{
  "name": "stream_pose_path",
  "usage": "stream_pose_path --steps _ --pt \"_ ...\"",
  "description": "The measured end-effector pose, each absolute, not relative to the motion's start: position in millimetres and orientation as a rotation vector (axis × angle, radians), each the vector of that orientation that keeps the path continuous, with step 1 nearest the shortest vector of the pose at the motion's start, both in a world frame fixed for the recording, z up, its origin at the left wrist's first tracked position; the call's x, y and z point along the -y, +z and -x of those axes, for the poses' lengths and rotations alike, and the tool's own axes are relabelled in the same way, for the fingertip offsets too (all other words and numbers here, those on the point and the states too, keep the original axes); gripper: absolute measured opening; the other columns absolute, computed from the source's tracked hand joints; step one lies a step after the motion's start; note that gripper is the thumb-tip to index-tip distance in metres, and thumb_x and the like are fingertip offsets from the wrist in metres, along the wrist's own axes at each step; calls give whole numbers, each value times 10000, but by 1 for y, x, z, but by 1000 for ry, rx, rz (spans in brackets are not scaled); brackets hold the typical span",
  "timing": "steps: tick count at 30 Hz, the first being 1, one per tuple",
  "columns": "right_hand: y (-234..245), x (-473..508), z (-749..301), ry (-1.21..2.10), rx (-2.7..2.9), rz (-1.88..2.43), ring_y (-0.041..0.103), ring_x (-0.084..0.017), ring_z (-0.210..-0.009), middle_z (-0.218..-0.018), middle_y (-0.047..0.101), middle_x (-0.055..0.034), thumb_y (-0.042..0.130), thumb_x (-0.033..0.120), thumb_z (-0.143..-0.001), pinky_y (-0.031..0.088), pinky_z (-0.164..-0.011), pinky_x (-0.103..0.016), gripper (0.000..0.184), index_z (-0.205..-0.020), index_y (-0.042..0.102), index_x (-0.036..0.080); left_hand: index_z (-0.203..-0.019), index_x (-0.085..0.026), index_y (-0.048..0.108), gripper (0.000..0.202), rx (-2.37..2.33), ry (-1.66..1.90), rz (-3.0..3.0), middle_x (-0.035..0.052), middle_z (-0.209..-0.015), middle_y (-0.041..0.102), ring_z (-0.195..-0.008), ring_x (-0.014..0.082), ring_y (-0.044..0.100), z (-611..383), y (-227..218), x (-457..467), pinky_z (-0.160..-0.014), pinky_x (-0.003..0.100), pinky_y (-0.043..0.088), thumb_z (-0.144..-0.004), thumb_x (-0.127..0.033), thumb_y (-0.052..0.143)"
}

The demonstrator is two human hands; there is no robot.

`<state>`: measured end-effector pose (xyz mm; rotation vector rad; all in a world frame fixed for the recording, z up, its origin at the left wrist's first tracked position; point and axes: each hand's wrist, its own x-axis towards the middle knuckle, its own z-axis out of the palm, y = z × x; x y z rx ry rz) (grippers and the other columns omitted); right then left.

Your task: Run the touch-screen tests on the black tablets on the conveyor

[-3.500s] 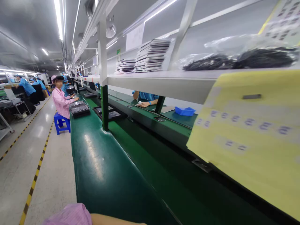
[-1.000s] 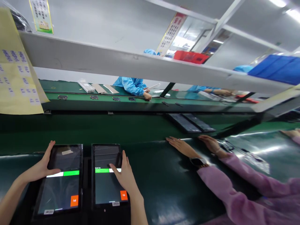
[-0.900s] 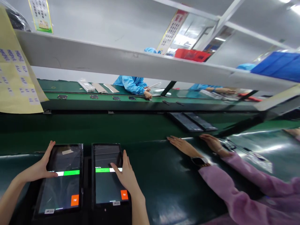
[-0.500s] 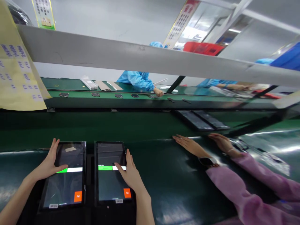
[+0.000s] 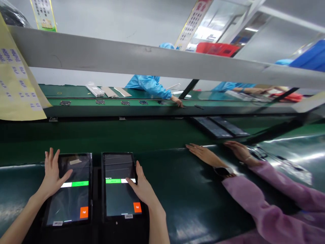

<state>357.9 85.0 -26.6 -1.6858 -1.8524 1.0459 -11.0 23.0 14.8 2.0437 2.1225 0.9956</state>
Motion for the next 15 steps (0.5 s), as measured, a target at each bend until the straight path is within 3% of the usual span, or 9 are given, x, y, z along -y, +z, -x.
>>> stream_pose_path --steps 5,10,15 --pt "-26 -84 -358 1035 1840 1706 161 -263 -1449 -1577 184 -76 441 577 -866 341 -1106 -446 876 -1553 42 210 -1502 -174 127 806 -2129 1117 -1750 178 -1570 103 -1453 352 -27 21 10 -26 -1153 630 66 -908 -623 437" --pt "-28 -87 -354 1007 1822 1721 183 -262 -1444 -1567 221 -70 422 635 -844 339 -1115 -442 888 -1547 97 200 -1468 -102 178 755 -2086 1138 -1636 244 -1439 371 -1378 367 305 28 3 -33 -1126 610 225 -925 -581 390" --pt "-49 -84 -364 965 1775 1710 298 -316 -1401 -1531 300 -121 415 705 -782 325 -1131 -475 950 -1523 191 155 -1417 -99 278 656 -2107 1109 -1638 216 -1470 353 -1369 328 338 18 0 -25 -1131 552 264 -918 -513 375"
